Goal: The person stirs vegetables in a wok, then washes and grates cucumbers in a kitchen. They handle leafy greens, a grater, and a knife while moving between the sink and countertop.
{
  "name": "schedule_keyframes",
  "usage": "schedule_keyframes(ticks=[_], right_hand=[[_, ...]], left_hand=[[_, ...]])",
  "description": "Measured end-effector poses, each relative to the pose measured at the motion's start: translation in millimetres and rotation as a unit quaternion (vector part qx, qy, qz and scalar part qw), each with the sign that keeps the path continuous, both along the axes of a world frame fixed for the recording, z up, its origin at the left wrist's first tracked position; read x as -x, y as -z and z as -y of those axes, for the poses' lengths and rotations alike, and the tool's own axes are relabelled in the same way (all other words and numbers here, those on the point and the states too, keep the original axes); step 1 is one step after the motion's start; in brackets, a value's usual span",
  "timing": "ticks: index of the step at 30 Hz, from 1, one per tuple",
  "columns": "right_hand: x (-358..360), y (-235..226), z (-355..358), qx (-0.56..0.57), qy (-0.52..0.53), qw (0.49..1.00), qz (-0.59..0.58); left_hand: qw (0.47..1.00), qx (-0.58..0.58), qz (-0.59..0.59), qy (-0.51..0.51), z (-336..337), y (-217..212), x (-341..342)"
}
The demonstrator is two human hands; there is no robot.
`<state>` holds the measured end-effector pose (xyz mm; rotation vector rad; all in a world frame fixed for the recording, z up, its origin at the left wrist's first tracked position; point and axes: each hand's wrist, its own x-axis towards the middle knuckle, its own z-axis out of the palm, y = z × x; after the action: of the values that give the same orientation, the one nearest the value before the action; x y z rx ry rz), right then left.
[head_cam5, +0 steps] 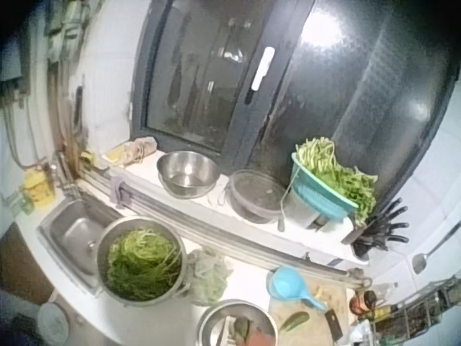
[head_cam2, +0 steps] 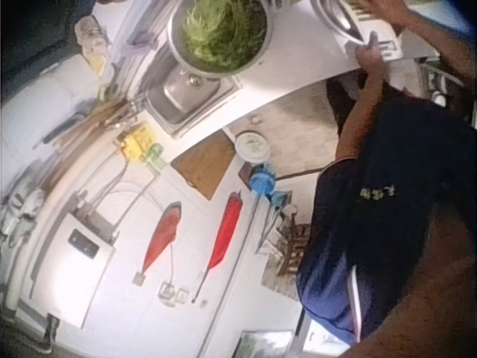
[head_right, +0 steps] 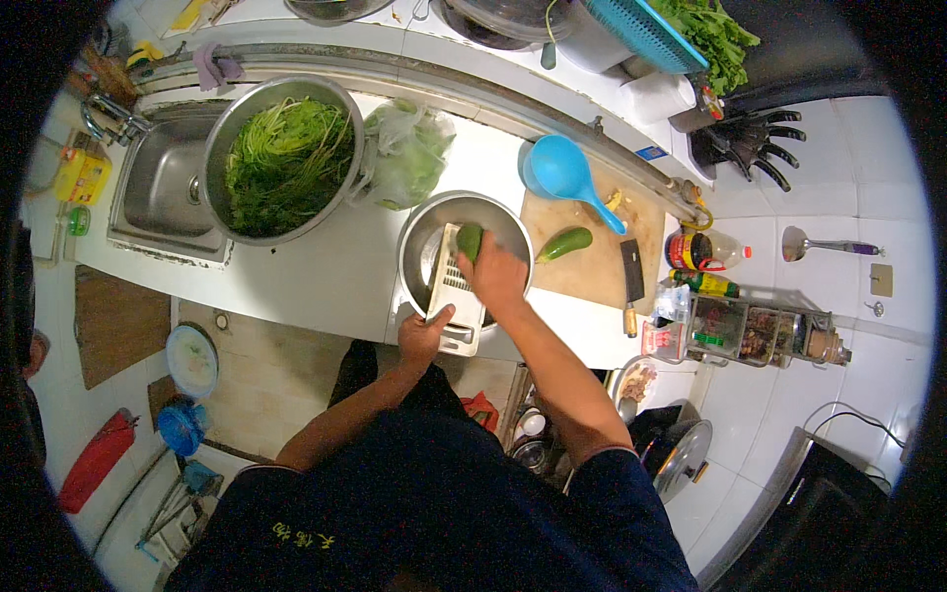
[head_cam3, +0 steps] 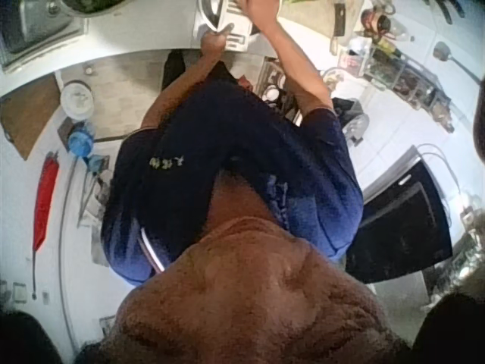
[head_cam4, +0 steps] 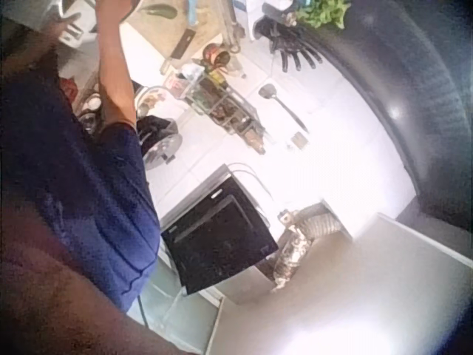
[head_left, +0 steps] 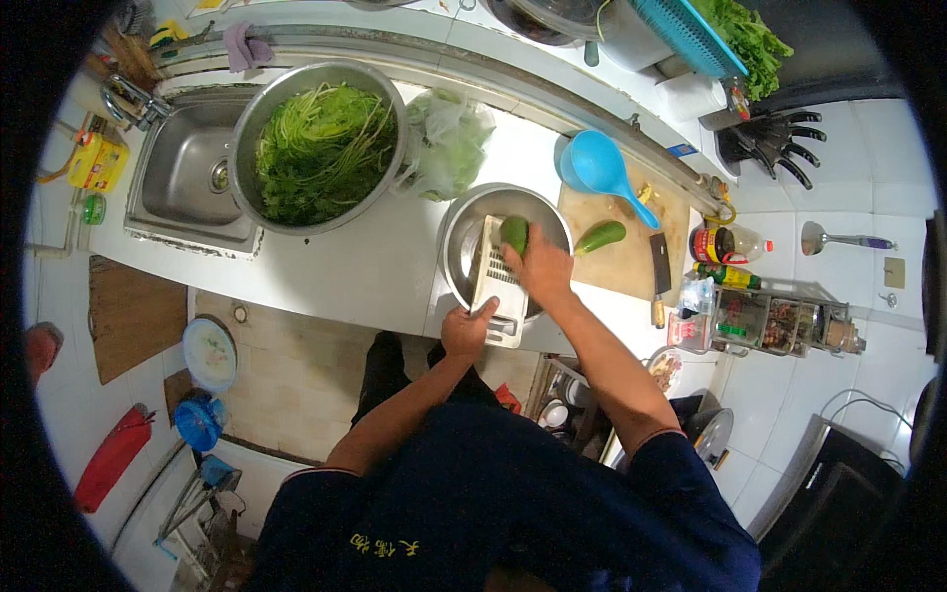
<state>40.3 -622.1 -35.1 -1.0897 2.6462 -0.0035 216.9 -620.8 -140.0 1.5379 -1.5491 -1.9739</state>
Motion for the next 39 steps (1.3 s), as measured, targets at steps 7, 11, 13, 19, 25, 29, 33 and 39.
schedule_keyframes(ticks=[7,11,13,19,25,29,33,39], right_hand=[[-32,6,-32,-0.050,-0.041,0.998,-0.019],[19,44,6,-0.036,0.010,0.998,-0.044],[20,33,4,-0.025,0.012,0.999,-0.022],[-36,-14,-42,-0.067,-0.073,0.995,0.020],[28,51,6,-0.068,0.012,0.995,-0.068],[26,26,-16,0.118,0.184,0.963,0.154],[7,-26,-62,0.258,0.448,0.634,0.576],[-16,-28,-91,0.232,0.417,0.691,0.542]], left_hand=[[0.999,0.046,-0.026,0.002,3,-10,-2],[1.000,-0.004,0.005,0.006,3,3,-2],[0.999,0.026,0.034,0.023,2,-7,-1],[1.000,-0.022,-0.004,-0.005,0,7,2],[0.998,-0.022,0.056,0.036,-1,-8,-3],[0.998,0.016,0.030,0.047,8,-27,-1],[0.998,-0.004,0.039,0.049,7,-28,1],[0.992,0.010,0.092,0.090,14,-38,2]])
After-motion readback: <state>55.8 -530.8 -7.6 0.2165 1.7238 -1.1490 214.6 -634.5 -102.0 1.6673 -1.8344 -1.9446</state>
